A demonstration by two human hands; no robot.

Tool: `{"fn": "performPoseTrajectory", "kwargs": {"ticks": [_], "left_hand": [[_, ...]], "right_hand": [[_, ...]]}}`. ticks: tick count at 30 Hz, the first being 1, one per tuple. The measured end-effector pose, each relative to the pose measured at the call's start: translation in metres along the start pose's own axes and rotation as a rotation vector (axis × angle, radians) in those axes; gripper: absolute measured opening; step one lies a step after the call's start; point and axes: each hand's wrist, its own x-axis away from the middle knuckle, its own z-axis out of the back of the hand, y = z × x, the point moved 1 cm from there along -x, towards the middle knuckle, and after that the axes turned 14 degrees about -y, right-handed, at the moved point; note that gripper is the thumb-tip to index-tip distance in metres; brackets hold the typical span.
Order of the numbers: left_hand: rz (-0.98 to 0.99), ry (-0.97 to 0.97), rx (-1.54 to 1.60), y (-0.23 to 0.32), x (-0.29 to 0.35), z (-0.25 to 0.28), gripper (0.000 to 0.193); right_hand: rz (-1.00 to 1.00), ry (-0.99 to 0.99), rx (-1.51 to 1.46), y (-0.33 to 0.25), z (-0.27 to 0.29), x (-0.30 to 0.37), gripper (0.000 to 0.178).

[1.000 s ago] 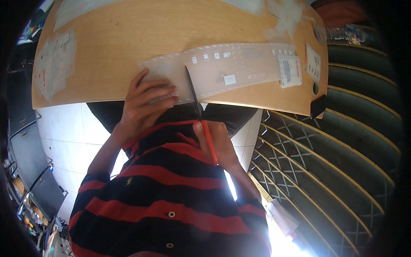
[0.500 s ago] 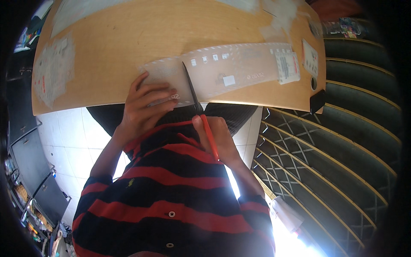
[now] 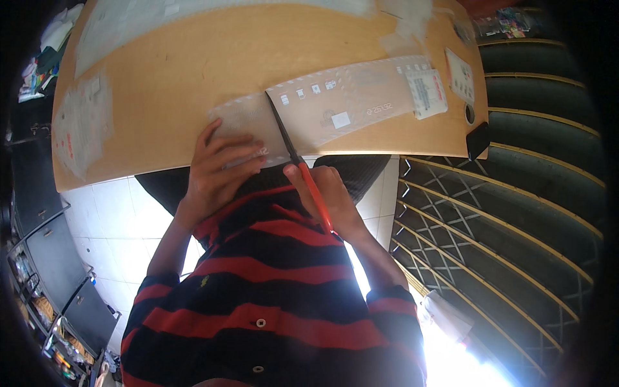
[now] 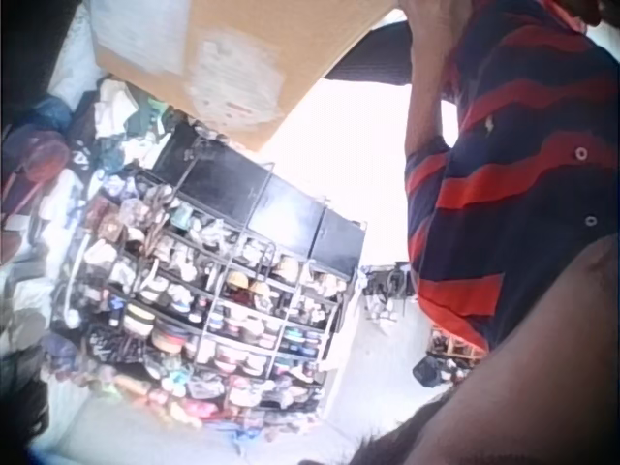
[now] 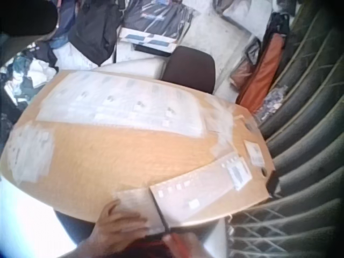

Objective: The person uses red-handled scissors to cut a large sheet of printed paper into smaller rectangular pieces on a wooden table. They repeatedly position the paper, make straight cuts, and separate the resulting pieces.

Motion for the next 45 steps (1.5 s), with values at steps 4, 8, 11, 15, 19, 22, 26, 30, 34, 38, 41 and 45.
{"fn": "performPoseTrajectory", "kwargs": {"ticks": [4, 8, 11, 15, 19, 22, 26, 30, 34, 38, 41, 45], "left_hand": [[-0.022, -0.013, -0.001, -0.001, 0.000, -0.001, 0.020], [-0.006, -0.031, 0.001, 0.001, -0.003, 0.001, 0.021], [0.022, -0.049, -0.013, 0.002, 0.003, 0.002, 0.023], [0.191, 0.229, 0.087, -0.006, 0.023, 0.027, 0.020], [0.727, 0.831, 0.055, -0.029, 0.036, 0.096, 0.016], [0.685, 0.900, 0.043, -0.072, 0.050, 0.157, 0.020], [0.883, 0.696, -0.447, -0.117, 0.075, 0.195, 0.028], [0.588, 0.657, -0.848, -0.126, 0.075, 0.180, 0.038], [0.436, 0.261, -0.337, -0.024, -0.019, 0.075, 0.039], [-0.015, -0.309, -0.102, 0.031, -0.073, -0.012, 0.056], [-0.012, -0.397, -0.119, 0.036, -0.081, -0.045, 0.060], [-0.010, -0.360, -0.267, 0.023, -0.059, -0.043, 0.047]], "right_hand": [[0.000, 0.012, -0.012, -0.002, 0.001, 0.000, 0.069], [0.016, 0.005, -0.033, -0.014, 0.010, -0.004, 0.064], [-0.082, -0.016, -0.025, -0.024, 0.011, -0.007, 0.062], [0.122, -0.056, 0.012, -0.001, 0.004, -0.005, 0.060], [0.281, -0.096, -0.068, 0.016, -0.009, 0.002, 0.061], [0.346, -0.075, -0.006, 0.027, -0.017, 0.004, 0.074], [0.329, -0.128, -0.079, 0.033, -0.008, 0.023, 0.044], [0.447, -0.044, -0.157, 0.049, 0.001, 0.038, 0.056], [0.378, 0.083, -0.273, 0.073, 0.001, 0.057, 0.075], [0.293, 0.139, -0.349, 0.088, 0.004, 0.076, 0.082], [0.266, 0.165, -0.406, 0.098, 0.007, 0.089, 0.081], [0.199, 0.139, -0.468, 0.115, 0.007, 0.101, 0.080]]}}
